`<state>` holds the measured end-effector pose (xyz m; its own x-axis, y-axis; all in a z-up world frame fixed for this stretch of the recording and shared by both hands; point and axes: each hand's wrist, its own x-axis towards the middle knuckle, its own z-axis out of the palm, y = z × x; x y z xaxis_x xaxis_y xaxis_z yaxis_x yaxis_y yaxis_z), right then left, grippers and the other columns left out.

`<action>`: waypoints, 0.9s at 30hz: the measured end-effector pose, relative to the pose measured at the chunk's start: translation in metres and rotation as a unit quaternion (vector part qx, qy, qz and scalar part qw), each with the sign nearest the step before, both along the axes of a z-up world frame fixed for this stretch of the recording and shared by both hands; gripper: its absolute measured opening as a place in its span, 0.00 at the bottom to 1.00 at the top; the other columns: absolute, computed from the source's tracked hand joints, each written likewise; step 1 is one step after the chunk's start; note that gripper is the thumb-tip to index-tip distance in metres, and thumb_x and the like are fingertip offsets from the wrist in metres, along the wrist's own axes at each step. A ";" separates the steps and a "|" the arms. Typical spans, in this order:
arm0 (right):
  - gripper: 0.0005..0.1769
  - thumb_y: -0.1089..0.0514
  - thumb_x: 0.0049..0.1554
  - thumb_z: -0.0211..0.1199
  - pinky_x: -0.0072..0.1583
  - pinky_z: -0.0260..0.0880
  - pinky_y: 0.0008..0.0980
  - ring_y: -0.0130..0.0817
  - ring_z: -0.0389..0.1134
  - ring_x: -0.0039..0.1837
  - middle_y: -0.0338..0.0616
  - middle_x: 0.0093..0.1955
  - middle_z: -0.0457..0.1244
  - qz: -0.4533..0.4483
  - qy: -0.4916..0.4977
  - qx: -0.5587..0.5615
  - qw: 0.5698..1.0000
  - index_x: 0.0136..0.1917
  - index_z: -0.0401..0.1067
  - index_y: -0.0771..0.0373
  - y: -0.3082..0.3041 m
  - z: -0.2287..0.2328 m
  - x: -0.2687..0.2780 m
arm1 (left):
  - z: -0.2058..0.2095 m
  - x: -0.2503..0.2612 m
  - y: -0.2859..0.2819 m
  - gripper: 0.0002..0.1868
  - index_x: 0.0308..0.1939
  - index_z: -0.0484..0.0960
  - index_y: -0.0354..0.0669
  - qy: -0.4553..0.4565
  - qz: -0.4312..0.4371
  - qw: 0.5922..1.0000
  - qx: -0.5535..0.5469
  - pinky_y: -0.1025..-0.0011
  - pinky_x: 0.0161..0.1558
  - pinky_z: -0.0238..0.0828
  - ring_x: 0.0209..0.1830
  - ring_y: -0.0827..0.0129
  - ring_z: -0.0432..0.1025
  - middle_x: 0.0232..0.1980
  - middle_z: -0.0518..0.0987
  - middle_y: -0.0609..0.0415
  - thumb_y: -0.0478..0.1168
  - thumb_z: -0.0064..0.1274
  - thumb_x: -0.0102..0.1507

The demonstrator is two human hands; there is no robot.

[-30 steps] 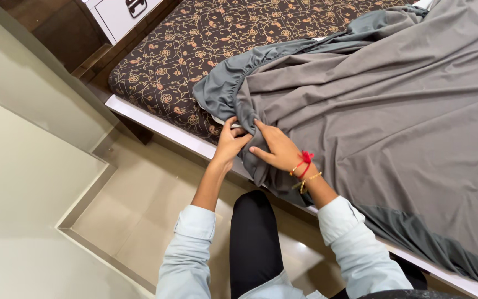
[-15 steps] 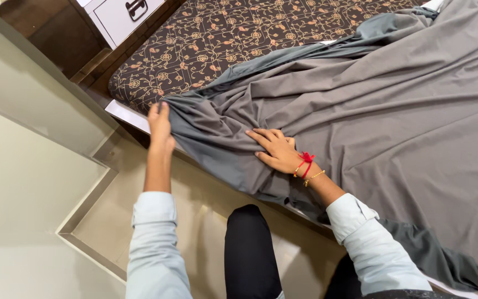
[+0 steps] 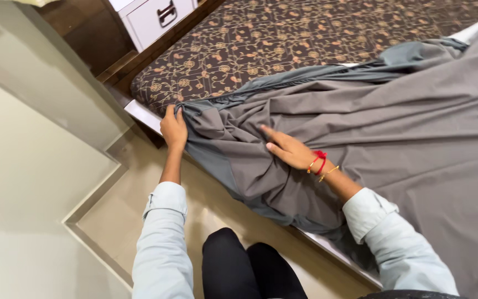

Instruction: The person fits a grey sheet onto a mattress by pulling the fabric over the corners and smoothing it across the surface by hand.

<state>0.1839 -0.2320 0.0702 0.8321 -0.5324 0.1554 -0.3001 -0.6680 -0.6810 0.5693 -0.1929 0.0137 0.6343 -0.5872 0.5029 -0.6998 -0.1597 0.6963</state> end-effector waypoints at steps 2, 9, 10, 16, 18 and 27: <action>0.44 0.37 0.60 0.53 0.52 0.69 0.51 0.58 0.72 0.48 0.55 0.45 0.70 -0.136 0.142 -0.028 0.980 0.84 0.45 0.47 -0.023 0.015 0.016 | 0.008 0.008 0.005 0.11 0.51 0.78 0.43 -0.018 0.017 1.000 0.014 0.46 0.41 0.68 0.41 0.36 0.75 0.40 0.82 0.36 0.43 0.51 0.70; 0.45 0.28 0.55 0.59 0.43 0.71 0.52 0.57 0.72 0.44 0.57 0.41 0.70 -0.160 0.204 -0.248 0.933 0.79 0.59 0.49 -0.090 0.058 0.102 | 0.031 0.052 -0.007 0.10 0.53 0.77 0.41 -0.124 0.015 0.992 0.014 0.47 0.42 0.70 0.42 0.38 0.75 0.40 0.82 0.37 0.39 0.52 0.69; 0.42 0.27 0.57 0.58 0.44 0.71 0.52 0.56 0.72 0.45 0.56 0.41 0.71 -0.166 0.179 -0.191 0.951 0.76 0.63 0.49 -0.101 0.059 0.114 | 0.034 0.058 -0.012 0.10 0.53 0.77 0.41 -0.125 0.026 0.992 0.013 0.47 0.42 0.70 0.42 0.38 0.75 0.40 0.82 0.37 0.39 0.52 0.69; 0.34 0.30 0.52 0.63 0.47 0.73 0.49 0.53 0.73 0.48 0.54 0.44 0.71 -0.113 0.262 -0.218 0.933 0.61 0.73 0.53 -0.183 0.016 0.164 | 0.034 0.092 -0.036 0.13 0.55 0.76 0.43 -0.179 0.069 0.972 0.132 0.50 0.42 0.73 0.40 0.44 0.76 0.36 0.81 0.40 0.41 0.53 0.68; 0.24 0.36 0.54 0.63 0.50 0.74 0.49 0.53 0.74 0.50 0.51 0.46 0.71 -0.094 0.270 -0.239 0.928 0.54 0.78 0.53 -0.221 -0.005 0.182 | 0.034 0.108 -0.037 0.08 0.50 0.75 0.43 -0.204 0.080 0.966 0.138 0.52 0.45 0.74 0.44 0.47 0.76 0.42 0.83 0.46 0.40 0.51 0.70; 0.13 0.58 0.61 0.54 0.50 0.68 0.59 0.64 0.70 0.47 0.61 0.41 0.68 -0.169 -0.060 -0.274 0.945 0.60 0.62 0.60 -0.355 0.037 0.312 | -0.017 0.155 -0.069 0.09 0.53 0.75 0.46 -0.123 0.169 0.949 0.238 0.53 0.47 0.76 0.49 0.48 0.77 0.45 0.83 0.46 0.41 0.46 0.70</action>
